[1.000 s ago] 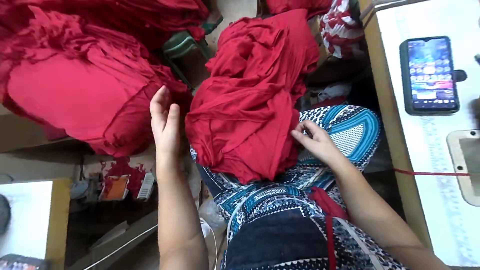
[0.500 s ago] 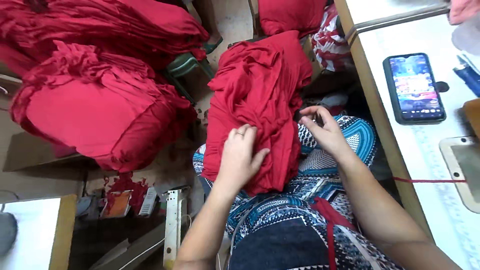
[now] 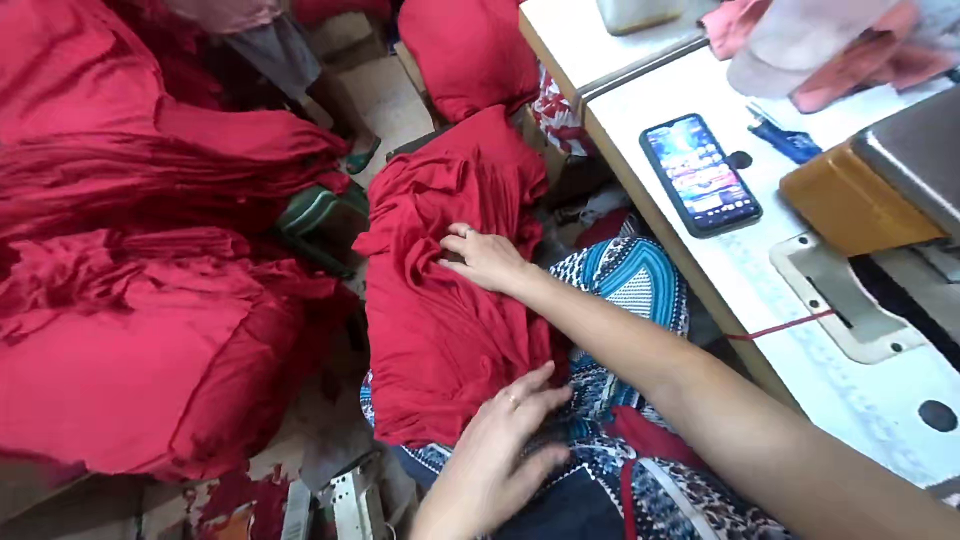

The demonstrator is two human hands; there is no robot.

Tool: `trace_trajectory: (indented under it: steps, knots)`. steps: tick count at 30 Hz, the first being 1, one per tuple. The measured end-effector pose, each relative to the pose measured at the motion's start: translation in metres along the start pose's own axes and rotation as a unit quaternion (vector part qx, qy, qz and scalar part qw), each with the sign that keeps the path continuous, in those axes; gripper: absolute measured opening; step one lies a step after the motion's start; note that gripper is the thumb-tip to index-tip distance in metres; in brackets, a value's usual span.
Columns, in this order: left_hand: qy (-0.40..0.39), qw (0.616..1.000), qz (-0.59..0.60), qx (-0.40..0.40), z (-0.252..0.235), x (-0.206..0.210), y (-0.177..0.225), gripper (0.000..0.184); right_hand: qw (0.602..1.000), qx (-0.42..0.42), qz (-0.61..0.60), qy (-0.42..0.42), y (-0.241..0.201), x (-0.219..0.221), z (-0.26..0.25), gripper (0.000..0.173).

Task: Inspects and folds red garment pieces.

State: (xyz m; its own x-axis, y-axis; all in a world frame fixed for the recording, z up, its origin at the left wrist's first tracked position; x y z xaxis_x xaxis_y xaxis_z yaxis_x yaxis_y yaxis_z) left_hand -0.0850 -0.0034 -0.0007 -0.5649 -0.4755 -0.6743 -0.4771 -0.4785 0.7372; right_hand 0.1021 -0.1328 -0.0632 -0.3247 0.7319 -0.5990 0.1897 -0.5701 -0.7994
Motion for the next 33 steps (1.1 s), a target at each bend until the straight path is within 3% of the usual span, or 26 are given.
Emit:
trace_trajectory:
  steps: [2, 4, 7, 9, 10, 12, 14, 17, 24, 26, 30, 33]
  knots:
    - [0.008, 0.987, 0.159, 0.003, 0.033, -0.028, -0.005, 0.045, 0.999, 0.013, -0.036, 0.036, 0.014, 0.008, 0.005, 0.036]
    - [0.1, 0.965, 0.239, -0.047, 0.071, -0.054, -0.017, 0.039, 0.995, -0.009, -0.058, 0.076, 0.02, 0.013, 0.013, 0.031]
    - [0.331, 0.904, 0.215, -0.164, 0.109, -0.075, -0.064, 0.032, 0.99, -0.038, -0.079, 0.113, 0.027, 0.019, 0.02, 0.026]
    - [0.401, 0.863, 0.121, -0.283, 0.118, -0.067, -0.103, 0.044, 0.987, -0.047, -0.085, 0.129, 0.029, 0.021, 0.021, 0.027]
    - [0.388, 0.857, 0.073, -0.33, 0.118, -0.059, -0.119, 0.053, 0.987, -0.048, -0.084, 0.129, 0.03, 0.021, 0.019, 0.028]
    - [0.347, 0.861, 0.027, -0.37, 0.113, -0.034, -0.134, 0.053, 0.987, -0.047, -0.086, 0.125, 0.03, 0.019, 0.019, 0.029]
    - [0.341, 0.848, 0.074, -0.399, 0.103, -0.006, -0.132, 0.055, 0.988, -0.05, -0.086, 0.121, 0.033, 0.02, 0.019, 0.029]
    - [0.418, 0.796, 0.168, -0.404, 0.096, 0.024, -0.135, 0.056, 0.984, -0.057, -0.099, 0.134, 0.039, 0.023, 0.019, 0.028]
    - [0.373, 0.774, 0.264, -0.438, 0.103, 0.012, -0.128, 0.062, 0.977, -0.056, -0.121, 0.169, 0.038, 0.029, 0.021, 0.028]
    - [0.371, 0.771, 0.309, -0.415, 0.108, 0.015, -0.121, 0.056, 0.977, -0.047, -0.133, 0.159, 0.039, 0.027, 0.02, 0.029]
    - [0.375, 0.734, 0.463, -0.327, 0.135, 0.037, -0.122, 0.014, 0.977, -0.04, -0.15, 0.147, 0.039, 0.025, 0.02, 0.027]
    - [0.382, 0.764, 0.355, -0.38, 0.129, 0.049, -0.116, 0.034, 0.979, -0.032, -0.153, 0.128, 0.038, 0.023, 0.017, 0.027]
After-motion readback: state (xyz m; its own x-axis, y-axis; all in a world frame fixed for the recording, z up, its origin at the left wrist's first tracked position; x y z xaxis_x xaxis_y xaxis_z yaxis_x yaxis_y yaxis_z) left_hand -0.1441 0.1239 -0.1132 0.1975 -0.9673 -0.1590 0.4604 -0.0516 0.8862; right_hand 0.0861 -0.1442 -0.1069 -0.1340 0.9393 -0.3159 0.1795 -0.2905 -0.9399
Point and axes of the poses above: each hand's wrist, its own z-axis away from the middle knuckle, its own x-axis out of the palm, y = z × x, the point moved 1 cm from there along -z, towards the middle knuckle, and after that the axes turned 8 degrees about -z, right-handed, at the moved point
